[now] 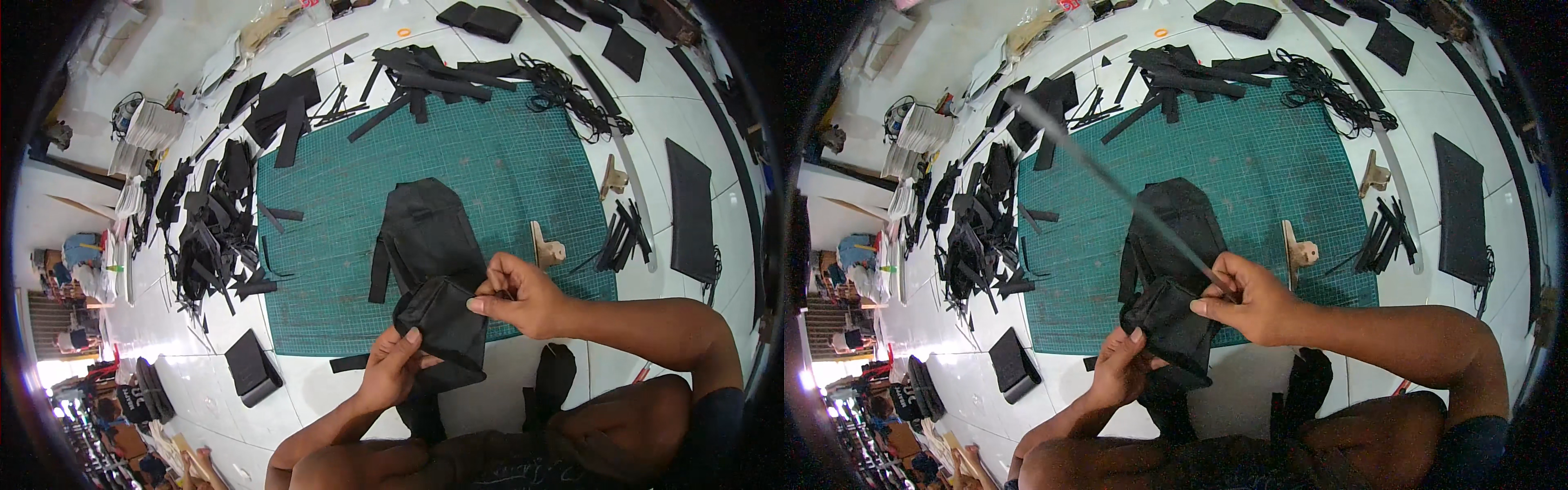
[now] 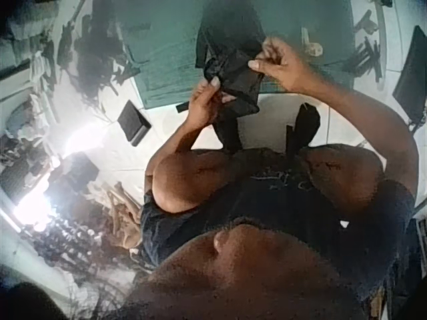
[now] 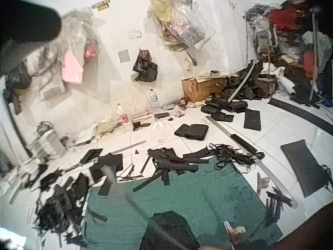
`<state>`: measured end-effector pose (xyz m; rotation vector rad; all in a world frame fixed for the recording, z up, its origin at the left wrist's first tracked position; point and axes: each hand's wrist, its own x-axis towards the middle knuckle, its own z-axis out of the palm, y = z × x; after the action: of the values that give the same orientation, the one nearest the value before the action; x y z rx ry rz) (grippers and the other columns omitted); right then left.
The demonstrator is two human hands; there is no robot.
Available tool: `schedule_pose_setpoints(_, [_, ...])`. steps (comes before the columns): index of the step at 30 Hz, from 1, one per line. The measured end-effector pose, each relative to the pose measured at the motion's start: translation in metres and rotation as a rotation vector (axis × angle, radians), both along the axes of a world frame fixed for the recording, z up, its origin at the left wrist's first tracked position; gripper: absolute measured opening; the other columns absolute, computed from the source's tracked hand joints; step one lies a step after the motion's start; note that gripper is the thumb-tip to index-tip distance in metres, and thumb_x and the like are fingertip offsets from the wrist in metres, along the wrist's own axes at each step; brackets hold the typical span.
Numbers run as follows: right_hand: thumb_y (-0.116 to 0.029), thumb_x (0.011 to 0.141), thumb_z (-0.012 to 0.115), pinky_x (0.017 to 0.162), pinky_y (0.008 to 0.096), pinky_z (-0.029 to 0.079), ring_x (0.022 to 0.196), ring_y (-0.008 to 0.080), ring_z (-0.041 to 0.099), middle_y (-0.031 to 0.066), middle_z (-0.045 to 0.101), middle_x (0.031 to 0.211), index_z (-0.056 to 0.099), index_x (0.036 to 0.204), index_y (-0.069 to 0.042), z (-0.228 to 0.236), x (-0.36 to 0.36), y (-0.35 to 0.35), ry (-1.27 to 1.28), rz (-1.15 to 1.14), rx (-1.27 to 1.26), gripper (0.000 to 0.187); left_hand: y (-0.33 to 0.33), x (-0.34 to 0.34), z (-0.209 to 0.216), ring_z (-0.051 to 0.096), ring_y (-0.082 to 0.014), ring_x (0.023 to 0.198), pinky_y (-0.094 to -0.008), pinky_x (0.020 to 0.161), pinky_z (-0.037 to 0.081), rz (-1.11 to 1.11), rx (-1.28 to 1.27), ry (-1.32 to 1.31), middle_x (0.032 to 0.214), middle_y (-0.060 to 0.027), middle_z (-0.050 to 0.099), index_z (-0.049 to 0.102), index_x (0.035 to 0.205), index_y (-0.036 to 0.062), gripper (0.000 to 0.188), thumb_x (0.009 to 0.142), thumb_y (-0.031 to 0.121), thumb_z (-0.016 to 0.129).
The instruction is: Measuring and cutting pieces of black material using a metal ruler and a utility knife on a cutting mat.
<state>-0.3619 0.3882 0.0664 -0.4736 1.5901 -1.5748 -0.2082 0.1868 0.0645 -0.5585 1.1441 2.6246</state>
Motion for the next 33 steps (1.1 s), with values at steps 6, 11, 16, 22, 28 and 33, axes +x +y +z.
schedule_pose_setpoints(6, [-0.016, 0.089, 0.071, 0.059, 0.0275, 0.044, 0.069, 0.0075, 0.051, -0.0023, 0.042, 0.072, 0.040, 0.084, -0.010, -0.002, -0.005, -0.011, -0.080, -0.037, -0.100, 0.033, -0.008, 0.006, -0.026, 0.062, -0.0200, 0.111, -0.0361, 0.090, 0.053, 0.092, 0.077, 0.131, 0.125, -0.0114, 0.062, 0.054, 0.128, 0.0008, 0.031, 0.102, 0.017, 0.047])
schedule_pose_setpoints(11, [-0.017, 0.088, 0.072, 0.058, 0.0269, 0.042, 0.068, 0.0074, 0.052, -0.0006, 0.048, 0.071, 0.042, 0.088, -0.008, 0.014, -0.015, -0.009, 0.068, 0.061, 0.033, 0.031, -0.003, -0.013, -0.002, 0.064, -0.0210, 0.108, -0.0373, 0.088, 0.056, 0.019, 0.040, 0.047, 0.124, -0.0113, 0.062, 0.055, 0.126, 0.0001, 0.029, 0.098, 0.008, 0.052])
schedule_pose_setpoints(16, [-0.022, 0.090, 0.070, 0.055, 0.0266, 0.040, 0.064, 0.0078, 0.052, 0.0021, 0.055, 0.071, 0.047, 0.095, -0.005, 0.025, -0.014, 0.006, 0.257, 0.049, 0.002, 0.029, -0.009, -0.008, -0.006, 0.065, -0.0202, 0.105, -0.0394, 0.084, 0.059, -0.021, 0.017, -0.068, 0.124, -0.0111, 0.062, 0.056, 0.127, 0.0026, 0.030, 0.097, 0.007, 0.054])
schedule_pose_setpoints(22, [-0.026, 0.098, 0.056, 0.050, 0.0315, 0.046, 0.059, 0.0140, 0.060, 0.0044, 0.060, 0.068, 0.059, 0.096, -0.002, 0.013, 0.020, 0.103, 0.256, 0.101, 0.357, 0.024, -0.011, -0.007, -0.009, 0.063, -0.0203, 0.108, -0.0396, 0.086, 0.058, 0.058, 0.064, -0.055, 0.125, -0.0111, 0.062, 0.055, 0.128, 0.0026, 0.030, 0.099, 0.011, 0.053])
schedule_pose_setpoints(28, [-0.031, 0.096, 0.060, 0.048, 0.0358, 0.047, 0.052, 0.0226, 0.062, 0.0115, 0.058, 0.061, 0.058, 0.083, -0.002, 0.020, 0.041, 0.127, 0.447, 0.220, 0.473, 0.033, -0.013, -0.004, -0.019, 0.063, -0.0195, 0.109, -0.0400, 0.087, 0.057, -0.004, -0.037, -0.018, 0.123, -0.0098, 0.062, 0.055, 0.126, 0.0021, 0.029, 0.100, 0.015, 0.054])
schedule_pose_setpoints(33, [-0.033, 0.095, 0.062, 0.048, 0.0389, 0.048, 0.052, 0.0266, 0.063, 0.0125, 0.058, 0.059, 0.058, 0.079, -0.002, 0.019, 0.055, 0.142, 0.491, 0.226, 0.587, 0.035, -0.010, -0.007, -0.022, 0.064, -0.0225, 0.106, -0.0403, 0.086, 0.058, -0.033, -0.153, 0.000, 0.119, -0.0121, 0.063, 0.054, 0.125, 0.0043, 0.029, 0.099, 0.017, 0.053])
